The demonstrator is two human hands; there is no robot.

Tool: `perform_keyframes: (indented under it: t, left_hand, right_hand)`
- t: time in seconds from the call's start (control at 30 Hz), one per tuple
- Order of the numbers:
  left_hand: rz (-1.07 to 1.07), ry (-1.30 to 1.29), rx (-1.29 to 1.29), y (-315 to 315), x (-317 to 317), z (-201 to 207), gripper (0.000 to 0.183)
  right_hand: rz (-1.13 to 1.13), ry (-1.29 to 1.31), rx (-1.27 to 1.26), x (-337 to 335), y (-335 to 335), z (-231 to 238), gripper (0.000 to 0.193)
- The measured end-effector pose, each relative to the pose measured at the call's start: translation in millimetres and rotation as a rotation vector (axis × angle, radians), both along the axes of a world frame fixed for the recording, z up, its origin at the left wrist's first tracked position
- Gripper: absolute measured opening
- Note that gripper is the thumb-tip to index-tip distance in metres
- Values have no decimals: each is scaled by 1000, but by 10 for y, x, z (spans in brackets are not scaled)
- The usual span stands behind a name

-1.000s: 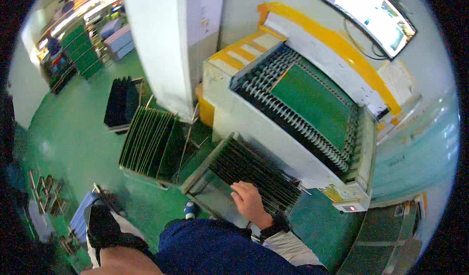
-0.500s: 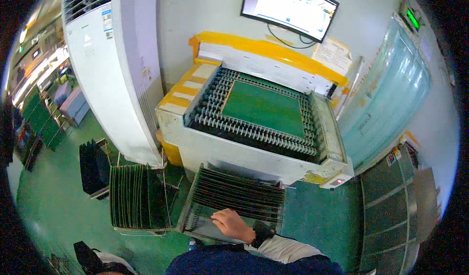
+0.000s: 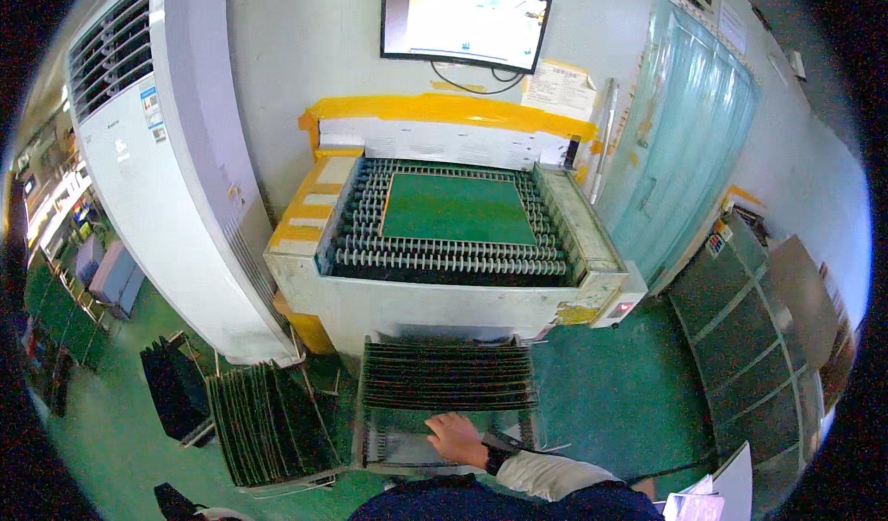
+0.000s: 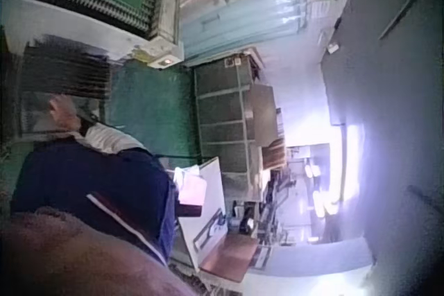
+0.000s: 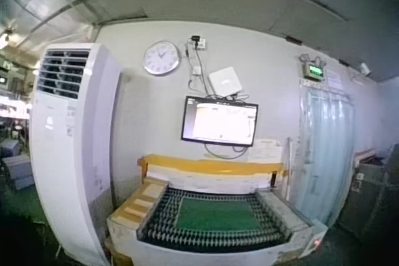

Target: Loading green flat panels into a specialized processing machine on a fabrication floor.

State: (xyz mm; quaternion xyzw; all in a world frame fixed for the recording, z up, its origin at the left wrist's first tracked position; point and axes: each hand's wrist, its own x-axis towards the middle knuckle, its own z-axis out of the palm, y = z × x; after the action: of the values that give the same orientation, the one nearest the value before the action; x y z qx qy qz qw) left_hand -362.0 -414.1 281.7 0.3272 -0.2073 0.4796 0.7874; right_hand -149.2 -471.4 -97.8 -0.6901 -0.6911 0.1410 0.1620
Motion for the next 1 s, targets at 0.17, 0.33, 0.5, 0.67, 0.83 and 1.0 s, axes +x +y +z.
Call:
perform_keyframes:
  t: [0.17,0.33,0.5,0.67,0.83,1.0]
  left_hand:
    - [-12,-6,-3,-15,-99,-36,30]
    - [1,-51,-9,-36,-263,-66,28]
    - [5,-87,-12,20,-337,-40,26]
    - [15,-122,-15,89,-408,-15,25]
    - [33,-131,-13,91,-484,-17,24]
    - [43,-131,-4,68,-473,-5,23]
  right_hand:
    - [-48,-32,-156,-46,-148,-115,41]
    - [-99,-15,-83,-126,-170,-79,40]
    - [-76,-51,128,-123,31,93,36]
    - [-57,-26,133,-135,135,61,34]
    - [-74,-28,125,-215,177,78,34]
    - [-92,-5,134,-187,165,111,35]
